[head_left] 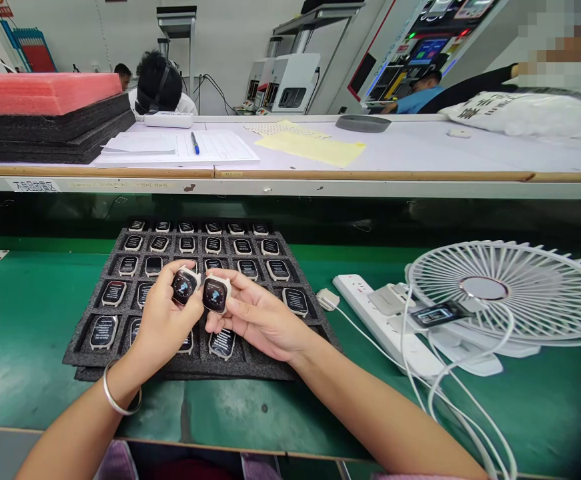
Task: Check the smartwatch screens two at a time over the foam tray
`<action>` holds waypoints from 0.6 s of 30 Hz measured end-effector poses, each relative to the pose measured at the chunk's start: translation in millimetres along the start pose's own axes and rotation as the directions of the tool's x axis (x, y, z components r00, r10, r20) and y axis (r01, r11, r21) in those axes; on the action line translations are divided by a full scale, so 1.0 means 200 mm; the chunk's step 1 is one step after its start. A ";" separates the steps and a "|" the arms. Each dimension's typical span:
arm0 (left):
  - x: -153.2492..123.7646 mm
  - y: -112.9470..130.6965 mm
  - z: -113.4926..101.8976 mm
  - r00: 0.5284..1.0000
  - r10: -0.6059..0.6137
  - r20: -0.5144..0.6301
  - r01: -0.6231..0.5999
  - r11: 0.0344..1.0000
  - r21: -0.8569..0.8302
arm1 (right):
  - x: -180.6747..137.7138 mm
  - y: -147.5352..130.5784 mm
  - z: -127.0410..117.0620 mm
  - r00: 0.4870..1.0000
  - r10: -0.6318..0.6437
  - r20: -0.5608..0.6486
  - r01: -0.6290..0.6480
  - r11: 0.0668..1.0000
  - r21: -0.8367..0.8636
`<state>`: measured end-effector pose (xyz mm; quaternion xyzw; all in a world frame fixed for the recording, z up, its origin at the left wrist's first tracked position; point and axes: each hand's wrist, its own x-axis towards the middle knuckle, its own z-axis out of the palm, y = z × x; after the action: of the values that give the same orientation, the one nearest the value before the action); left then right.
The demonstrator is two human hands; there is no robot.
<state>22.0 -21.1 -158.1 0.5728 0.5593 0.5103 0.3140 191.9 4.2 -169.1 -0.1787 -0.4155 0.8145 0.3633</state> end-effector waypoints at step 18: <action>0.01 0.01 0.01 1.000 -0.016 0.004 0.016 0.995 -0.094 | 0.00 0.00 -0.01 1.000 -0.005 0.019 0.005 1.000 0.014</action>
<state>23.6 -19.8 -156.9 0.5538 0.5388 0.5325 0.3458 192.7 5.4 -169.5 -0.1674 -0.4135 0.8182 0.3627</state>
